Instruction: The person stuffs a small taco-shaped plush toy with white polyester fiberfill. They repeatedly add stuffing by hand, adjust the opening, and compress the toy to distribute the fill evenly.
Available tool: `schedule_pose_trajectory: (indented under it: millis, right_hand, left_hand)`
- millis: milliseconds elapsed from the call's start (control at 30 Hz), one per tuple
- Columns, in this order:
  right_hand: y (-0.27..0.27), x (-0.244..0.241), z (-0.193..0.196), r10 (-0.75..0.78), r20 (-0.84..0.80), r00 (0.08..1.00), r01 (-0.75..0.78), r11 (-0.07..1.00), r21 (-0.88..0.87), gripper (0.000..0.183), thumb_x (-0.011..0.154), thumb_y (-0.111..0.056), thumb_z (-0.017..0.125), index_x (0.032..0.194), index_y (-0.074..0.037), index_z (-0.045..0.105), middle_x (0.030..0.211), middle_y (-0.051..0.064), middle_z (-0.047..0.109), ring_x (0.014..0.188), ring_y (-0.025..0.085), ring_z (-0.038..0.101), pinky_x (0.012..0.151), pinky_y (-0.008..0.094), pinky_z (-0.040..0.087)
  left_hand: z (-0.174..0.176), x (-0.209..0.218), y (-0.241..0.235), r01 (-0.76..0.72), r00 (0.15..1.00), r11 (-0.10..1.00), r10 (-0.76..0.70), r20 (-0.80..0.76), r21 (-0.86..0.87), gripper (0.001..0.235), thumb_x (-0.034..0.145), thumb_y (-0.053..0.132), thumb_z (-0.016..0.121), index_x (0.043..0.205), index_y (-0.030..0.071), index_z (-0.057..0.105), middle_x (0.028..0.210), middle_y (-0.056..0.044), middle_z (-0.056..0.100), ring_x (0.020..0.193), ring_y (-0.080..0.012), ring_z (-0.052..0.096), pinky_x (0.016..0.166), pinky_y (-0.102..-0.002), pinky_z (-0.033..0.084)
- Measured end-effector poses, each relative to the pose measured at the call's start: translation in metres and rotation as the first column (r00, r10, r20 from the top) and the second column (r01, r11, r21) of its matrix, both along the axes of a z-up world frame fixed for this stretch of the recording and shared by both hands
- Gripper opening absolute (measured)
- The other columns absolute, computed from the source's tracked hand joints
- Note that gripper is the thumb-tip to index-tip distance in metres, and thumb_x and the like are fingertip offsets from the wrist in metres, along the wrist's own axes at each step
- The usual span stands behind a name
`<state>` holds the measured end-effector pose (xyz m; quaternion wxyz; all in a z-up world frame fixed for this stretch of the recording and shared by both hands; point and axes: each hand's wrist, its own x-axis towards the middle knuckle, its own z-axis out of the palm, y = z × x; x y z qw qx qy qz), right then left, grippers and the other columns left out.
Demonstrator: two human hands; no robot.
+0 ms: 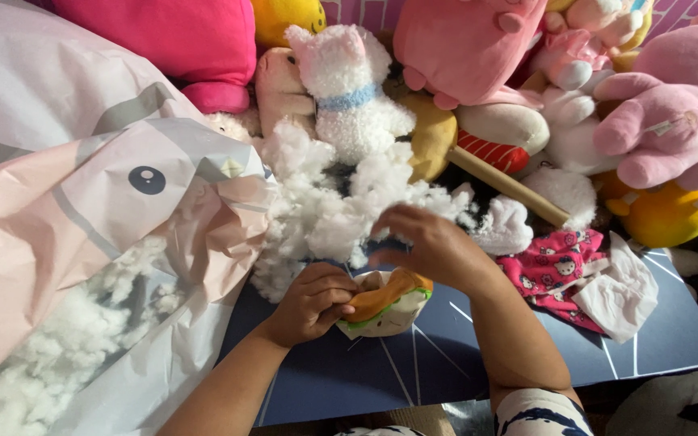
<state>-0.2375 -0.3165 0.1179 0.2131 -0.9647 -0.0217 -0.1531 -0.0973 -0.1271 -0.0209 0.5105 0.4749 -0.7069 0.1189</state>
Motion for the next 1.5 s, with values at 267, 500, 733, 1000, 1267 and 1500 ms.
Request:
schedule_pose_trajectory:
  millis: [267, 500, 733, 1000, 1267, 1500]
  right_hand:
    - [-0.029, 0.031, -0.05, -0.26, 0.198, 0.945, 0.293, 0.942, -0.164, 0.065, 0.084, -0.034, 0.08, 0.143, -0.025, 0.053, 0.143, 0.015, 0.044, 0.106, 0.035, 0.06, 0.067, 0.051, 0.063]
    - [-0.05, 0.048, -0.091, -0.239, 0.043, 0.97, 0.243, 0.957, -0.161, 0.049, 0.084, -0.002, 0.069, 0.128, -0.025, 0.066, 0.135, 0.011, 0.052, 0.099, 0.034, 0.068, 0.065, 0.045, 0.064]
    - [-0.044, 0.028, -0.057, -0.238, 0.391, 0.889, 0.188, 0.969, 0.163, 0.045, 0.077, 0.005, 0.07, 0.11, -0.025, 0.075, 0.114, 0.005, 0.067, 0.091, 0.032, 0.073, 0.073, 0.04, 0.063]
    - [-0.008, 0.006, -0.041, 0.019, -0.089, 0.996, 0.013, 0.939, 0.344, 0.054, 0.087, -0.013, 0.064, 0.135, -0.024, 0.043, 0.076, 0.011, 0.068, 0.072, 0.036, 0.069, 0.068, 0.047, 0.053]
    - [-0.006, 0.03, -0.106, 0.237, -0.243, 0.941, -0.232, 0.972, 0.05, 0.024, 0.081, -0.003, 0.066, 0.104, -0.005, 0.073, 0.083, 0.022, 0.074, 0.077, 0.044, 0.072, 0.069, 0.05, 0.059]
    - [-0.01, 0.019, -0.049, 0.334, -0.363, 0.87, -0.182, 0.901, 0.394, 0.033, 0.092, -0.006, 0.067, 0.125, -0.004, 0.066, 0.111, 0.018, 0.074, 0.097, 0.037, 0.075, 0.077, 0.046, 0.064]
  left_hand:
    - [-0.036, 0.012, -0.009, -0.004, 0.997, 1.0, 0.006, -0.076, 0.031, 0.014, 0.098, 0.019, 0.069, 0.106, 0.009, 0.075, 0.082, -0.004, 0.069, 0.077, -0.028, 0.069, 0.068, -0.042, 0.058]
    - [-0.02, 0.008, -0.013, -0.062, 0.996, 0.998, 0.064, -0.062, 0.031, 0.015, 0.099, 0.017, 0.068, 0.11, 0.011, 0.076, 0.08, 0.0, 0.058, 0.073, -0.0196, 0.062, 0.069, -0.035, 0.056]
    - [-0.023, 0.011, -0.018, -0.097, 0.995, 0.995, 0.098, -0.027, 0.027, 0.022, 0.097, 0.013, 0.07, 0.118, 0.013, 0.075, 0.087, -0.005, 0.056, 0.077, -0.0256, 0.063, 0.068, -0.041, 0.056]
    - [-0.021, 0.014, -0.017, -0.098, 0.995, 0.995, 0.098, -0.007, -0.007, 0.02, 0.102, 0.013, 0.063, 0.118, 0.016, 0.074, 0.088, -0.004, 0.049, 0.076, -0.023, 0.053, 0.07, -0.035, 0.051]
    - [-0.028, 0.015, -0.013, -0.053, 0.998, 0.997, 0.054, -0.028, 0.048, 0.013, 0.1, 0.017, 0.067, 0.109, 0.02, 0.075, 0.093, -0.001, 0.046, 0.076, -0.0258, 0.053, 0.068, -0.039, 0.054]
    - [-0.027, 0.02, -0.011, -0.018, 0.996, 0.999, 0.022, -0.082, 0.051, 0.008, 0.102, 0.013, 0.065, 0.101, 0.016, 0.072, 0.089, 0.002, 0.039, 0.067, -0.0197, 0.041, 0.059, -0.034, 0.049]
